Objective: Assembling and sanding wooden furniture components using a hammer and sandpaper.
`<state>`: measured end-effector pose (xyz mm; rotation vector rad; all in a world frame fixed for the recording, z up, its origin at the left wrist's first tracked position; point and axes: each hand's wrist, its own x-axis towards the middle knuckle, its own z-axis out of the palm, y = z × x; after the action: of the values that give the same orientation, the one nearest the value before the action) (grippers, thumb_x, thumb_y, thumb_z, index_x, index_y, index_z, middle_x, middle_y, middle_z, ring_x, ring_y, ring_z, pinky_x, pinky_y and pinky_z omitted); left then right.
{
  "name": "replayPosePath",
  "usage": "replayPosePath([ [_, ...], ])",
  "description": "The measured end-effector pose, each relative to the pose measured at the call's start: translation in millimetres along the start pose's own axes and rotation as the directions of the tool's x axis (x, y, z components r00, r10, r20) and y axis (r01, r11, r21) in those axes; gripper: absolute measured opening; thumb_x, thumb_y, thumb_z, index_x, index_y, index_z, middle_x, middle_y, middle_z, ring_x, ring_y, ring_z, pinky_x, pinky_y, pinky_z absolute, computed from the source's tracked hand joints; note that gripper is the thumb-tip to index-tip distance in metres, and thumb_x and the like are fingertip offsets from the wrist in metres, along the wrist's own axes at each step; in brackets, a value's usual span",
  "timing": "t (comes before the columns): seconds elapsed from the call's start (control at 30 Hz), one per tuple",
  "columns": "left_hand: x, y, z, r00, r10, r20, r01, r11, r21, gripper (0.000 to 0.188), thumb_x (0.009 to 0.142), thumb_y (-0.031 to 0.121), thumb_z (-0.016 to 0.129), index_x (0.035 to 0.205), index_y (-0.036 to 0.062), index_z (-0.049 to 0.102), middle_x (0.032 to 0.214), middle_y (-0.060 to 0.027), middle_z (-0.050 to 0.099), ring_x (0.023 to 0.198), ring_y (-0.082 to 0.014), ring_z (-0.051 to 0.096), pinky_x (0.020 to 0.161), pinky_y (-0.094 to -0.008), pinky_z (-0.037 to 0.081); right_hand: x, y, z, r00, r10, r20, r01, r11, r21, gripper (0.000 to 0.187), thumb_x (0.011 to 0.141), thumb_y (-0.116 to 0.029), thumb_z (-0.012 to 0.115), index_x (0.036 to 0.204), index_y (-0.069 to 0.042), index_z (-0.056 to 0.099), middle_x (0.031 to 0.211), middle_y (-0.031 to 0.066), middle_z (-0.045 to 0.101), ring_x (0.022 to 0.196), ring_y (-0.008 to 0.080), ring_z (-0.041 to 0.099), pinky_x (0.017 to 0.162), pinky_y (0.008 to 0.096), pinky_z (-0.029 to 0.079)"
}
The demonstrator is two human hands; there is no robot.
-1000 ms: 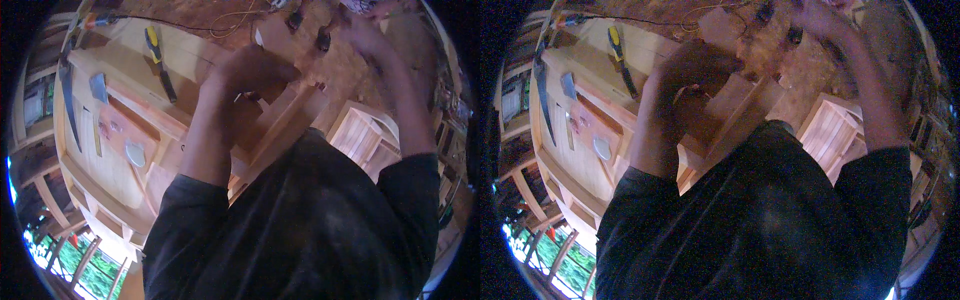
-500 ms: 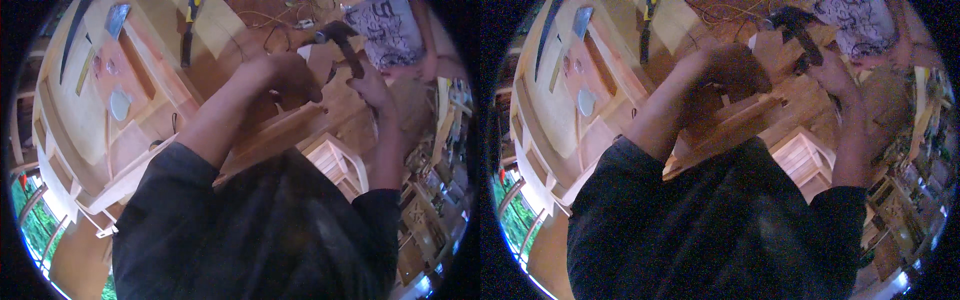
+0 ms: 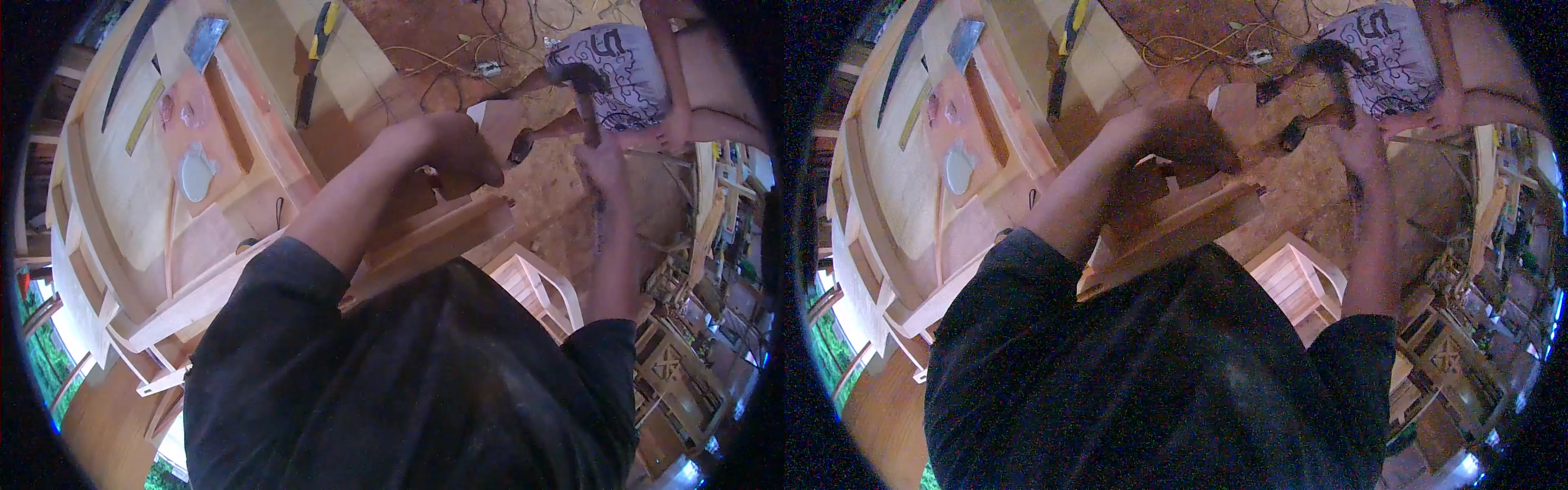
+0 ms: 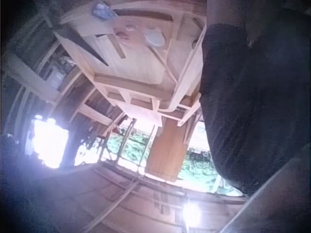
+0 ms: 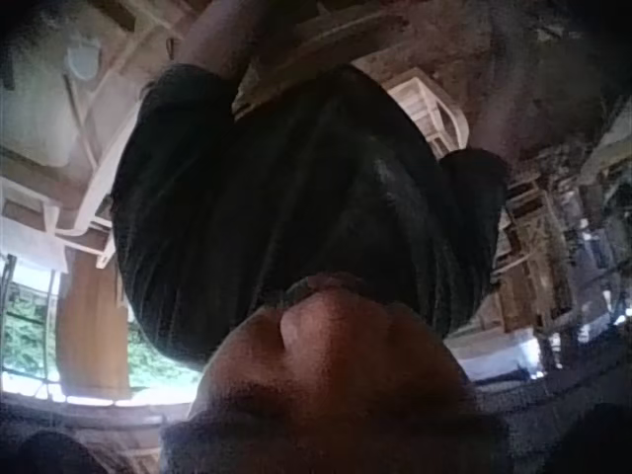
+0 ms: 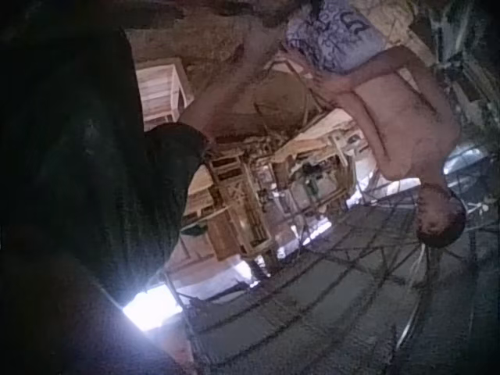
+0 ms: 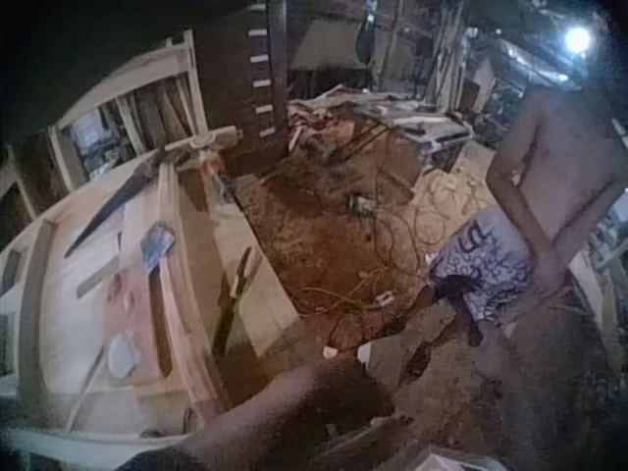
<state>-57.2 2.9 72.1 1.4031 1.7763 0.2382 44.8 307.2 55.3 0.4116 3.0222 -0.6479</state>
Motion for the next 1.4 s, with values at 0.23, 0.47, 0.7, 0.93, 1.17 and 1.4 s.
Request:
replayPosePath([
  [0.23,3,-2,2,0.997,-0.079,0.003,0.078,0.984,-0.158,0.036,0.076,0.028,0.063,0.112,0.0253,0.063,0.099,-0.0031,0.069,0.085,-0.0263,0.066,0.075,-0.0379,0.052,10,14,16,0.955,0.207,0.210,-0.205,0.978,-0.031,0.039,0.074,-0.021,0.065,0.105,0.002,0.058,0.077,0.0095,0.062,0.067,0.0199,0.063,0.060,0.0341,0.049],
  [0.47,1,-3,3,0.985,0.174,0.014,-0.174,0.967,0.187,0.029,0.085,0.018,0.055,0.112,0.0297,0.060,0.101,-0.0021,0.066,0.089,-0.0255,0.066,0.075,-0.0365,0.053,8,0,-1,0.940,0.302,0.158,-0.329,0.926,0.188,0.034,0.076,-0.016,0.063,0.105,0.002,0.058,0.071,0.0075,0.057,0.066,0.0170,0.062,0.057,0.0339,0.047],
  [0.7,-2,2,3,1.000,-0.014,0.008,0.014,1.000,-0.003,0.030,0.085,0.020,0.057,0.112,0.0337,0.063,0.099,-0.0016,0.068,0.088,-0.0243,0.066,0.074,-0.0347,0.053,-20,-26,19,0.954,0.004,0.299,-0.053,0.986,0.156,0.031,0.076,-0.012,0.066,0.104,-0.002,0.057,0.071,0.0044,0.056,0.056,0.0138,0.057,0.047,0.0327,0.044],
  [0.93,0,-8,15,0.948,-0.319,-0.003,0.289,0.864,-0.413,0.050,0.077,0.053,0.067,0.110,0.0148,0.069,0.106,-0.0103,0.069,0.089,-0.0251,0.066,0.078,-0.0365,0.051,-54,-47,36,0.839,0.369,0.400,-0.544,0.545,0.638,0.029,0.084,-0.016,0.065,0.108,-0.003,0.056,0.079,0.0043,0.060,0.068,0.0189,0.063,0.059,0.0363,0.053],
  [1.17,-90,-7,52,0.665,-0.334,-0.668,0.320,0.936,-0.150,0.033,0.082,0.024,0.071,0.104,0.0001,0.066,0.092,-0.0130,0.069,0.082,-0.0214,0.065,0.073,-0.0351,0.052,-59,-85,80,0.920,0.205,0.335,-0.363,0.119,0.924,0.035,0.086,-0.022,0.067,0.115,-0.005,0.056,0.102,0.0073,0.063,0.091,0.0225,0.064,0.073,0.0374,0.057],
  [1.4,-332,2,258,-0.934,-0.159,-0.321,0.203,0.503,-0.840,0.040,0.080,0.020,0.073,0.102,-0.0100,0.059,0.113,-0.0179,0.057,0.105,-0.0303,0.057,0.089,-0.0380,0.046,-57,-104,100,0.897,0.007,0.442,-0.442,0.060,0.895,0.049,0.086,-0.028,0.066,0.127,-0.004,0.053,0.114,0.0088,0.061,0.102,0.0254,0.061,0.086,0.0406,0.052],
])
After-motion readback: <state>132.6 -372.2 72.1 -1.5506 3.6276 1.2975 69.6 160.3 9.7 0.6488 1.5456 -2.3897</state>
